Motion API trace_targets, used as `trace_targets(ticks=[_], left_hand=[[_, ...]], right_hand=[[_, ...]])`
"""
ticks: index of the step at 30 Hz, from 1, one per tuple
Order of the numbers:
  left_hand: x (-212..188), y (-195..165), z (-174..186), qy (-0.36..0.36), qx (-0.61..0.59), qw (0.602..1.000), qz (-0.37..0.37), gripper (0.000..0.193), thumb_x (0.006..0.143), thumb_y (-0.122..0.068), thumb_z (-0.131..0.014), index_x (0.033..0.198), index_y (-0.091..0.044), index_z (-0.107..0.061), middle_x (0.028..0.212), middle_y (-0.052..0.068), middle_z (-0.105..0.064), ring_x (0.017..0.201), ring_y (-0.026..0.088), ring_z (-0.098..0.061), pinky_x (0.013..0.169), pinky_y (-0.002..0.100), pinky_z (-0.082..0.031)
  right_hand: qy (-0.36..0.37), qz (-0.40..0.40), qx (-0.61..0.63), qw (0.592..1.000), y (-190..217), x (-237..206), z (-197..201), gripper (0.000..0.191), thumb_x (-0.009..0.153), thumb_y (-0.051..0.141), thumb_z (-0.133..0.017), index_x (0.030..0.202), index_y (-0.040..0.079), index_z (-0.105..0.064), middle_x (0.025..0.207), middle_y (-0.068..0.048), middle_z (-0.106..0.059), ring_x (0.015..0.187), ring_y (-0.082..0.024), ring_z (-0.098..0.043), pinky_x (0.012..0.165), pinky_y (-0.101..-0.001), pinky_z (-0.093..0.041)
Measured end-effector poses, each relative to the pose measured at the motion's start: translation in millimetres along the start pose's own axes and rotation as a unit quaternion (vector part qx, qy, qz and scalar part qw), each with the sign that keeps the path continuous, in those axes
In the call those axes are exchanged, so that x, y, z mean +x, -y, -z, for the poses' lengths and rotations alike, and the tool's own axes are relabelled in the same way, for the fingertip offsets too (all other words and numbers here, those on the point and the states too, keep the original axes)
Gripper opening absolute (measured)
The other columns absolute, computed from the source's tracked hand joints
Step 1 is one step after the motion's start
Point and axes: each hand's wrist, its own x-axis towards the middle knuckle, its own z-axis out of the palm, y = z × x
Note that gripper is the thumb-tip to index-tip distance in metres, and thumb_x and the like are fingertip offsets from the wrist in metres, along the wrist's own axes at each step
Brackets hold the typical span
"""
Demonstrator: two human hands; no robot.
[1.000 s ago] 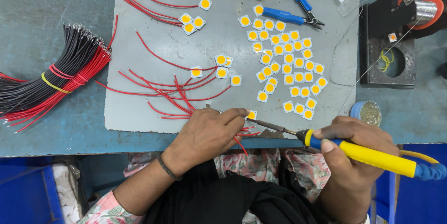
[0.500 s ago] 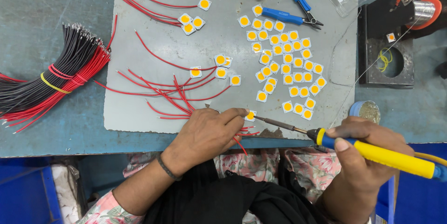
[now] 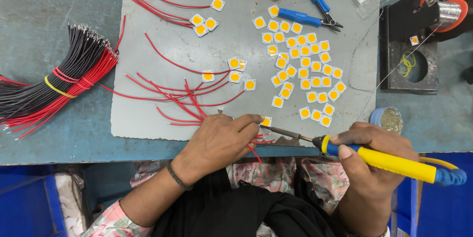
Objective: The person repeatedly picks small square LED modules and red wires from a workbench, then uses a soldering iron to attach the wires to the LED pads. Completed units are set aside on the table while the process continues with additional LEDs and wires.
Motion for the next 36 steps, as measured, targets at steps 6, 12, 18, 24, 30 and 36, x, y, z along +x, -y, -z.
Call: trace_targets(ticks=[6, 12, 18, 24, 30, 36], left_hand=[[0, 0, 0, -0.007, 0.006, 1.000, -0.001, 0.024, 0.081, -0.022, -0.075, 0.095, -0.007, -0.063, 0.121, 0.003, -0.069, 0.063, 0.024, -0.065, 0.058, 0.039, -0.051], [0, -5, 2, -0.010, 0.003, 1.000, 0.002, 0.026, 0.083, -0.025, -0.076, 0.095, -0.005, -0.064, 0.119, 0.003, -0.069, 0.062, 0.025, -0.065, 0.056, 0.040, -0.051], [0, -2, 2, -0.001, -0.001, 1.000, 0.002, 0.027, 0.078, -0.022, -0.076, 0.095, -0.005, -0.064, 0.121, 0.004, -0.069, 0.064, 0.026, -0.066, 0.057, 0.041, -0.051], [2, 1, 4, 0.002, -0.002, 1.000, 0.006, 0.026, 0.078, -0.022, -0.077, 0.094, -0.006, -0.064, 0.120, 0.004, -0.070, 0.064, 0.026, -0.066, 0.057, 0.041, -0.051], [0, 3, 2, -0.002, -0.011, 1.000, 0.005, 0.025, 0.079, -0.022, -0.076, 0.094, -0.007, -0.064, 0.120, 0.003, -0.069, 0.065, 0.026, -0.066, 0.058, 0.041, -0.051], [-2, 3, 5, -0.073, -0.038, 0.996, 0.026, 0.026, 0.078, -0.015, -0.075, 0.099, -0.004, -0.064, 0.121, 0.010, -0.068, 0.075, 0.030, -0.069, 0.065, 0.042, -0.054]], right_hand=[[0.023, 0.025, 0.008, 0.999, 4, 4, -1, 0.019, 0.085, 0.016, -0.071, 0.087, -0.003, -0.067, 0.064, -0.005, -0.060, 0.047, -0.009, -0.054, 0.048, -0.0224, -0.036], [-0.008, -0.022, -0.015, 1.000, 6, -4, 4, 0.019, 0.079, 0.013, -0.072, 0.083, -0.005, -0.069, 0.059, -0.006, -0.059, 0.050, -0.014, -0.052, 0.047, -0.0249, -0.037], [-0.033, 0.001, 0.018, 0.999, -3, -11, 16, 0.022, 0.088, 0.017, -0.073, 0.089, -0.004, -0.069, 0.074, -0.010, -0.067, 0.059, -0.013, -0.062, 0.058, -0.0211, -0.046], [-0.057, -0.022, 0.031, 0.998, -18, -14, 20, 0.025, 0.086, 0.017, -0.073, 0.090, -0.007, -0.069, 0.073, -0.013, -0.067, 0.056, -0.013, -0.059, 0.055, -0.0210, -0.044], [-0.142, -0.024, 0.112, 0.983, -32, -26, 13, 0.030, 0.095, 0.017, -0.073, 0.099, -0.013, -0.067, 0.082, -0.017, -0.067, 0.061, -0.015, -0.059, 0.057, -0.0216, -0.046], [-0.105, 0.003, 0.167, 0.980, -47, -14, -26, 0.047, 0.111, 0.027, -0.062, 0.142, -0.005, -0.049, 0.117, -0.024, -0.069, 0.097, -0.032, -0.075, 0.077, -0.0428, -0.065]])
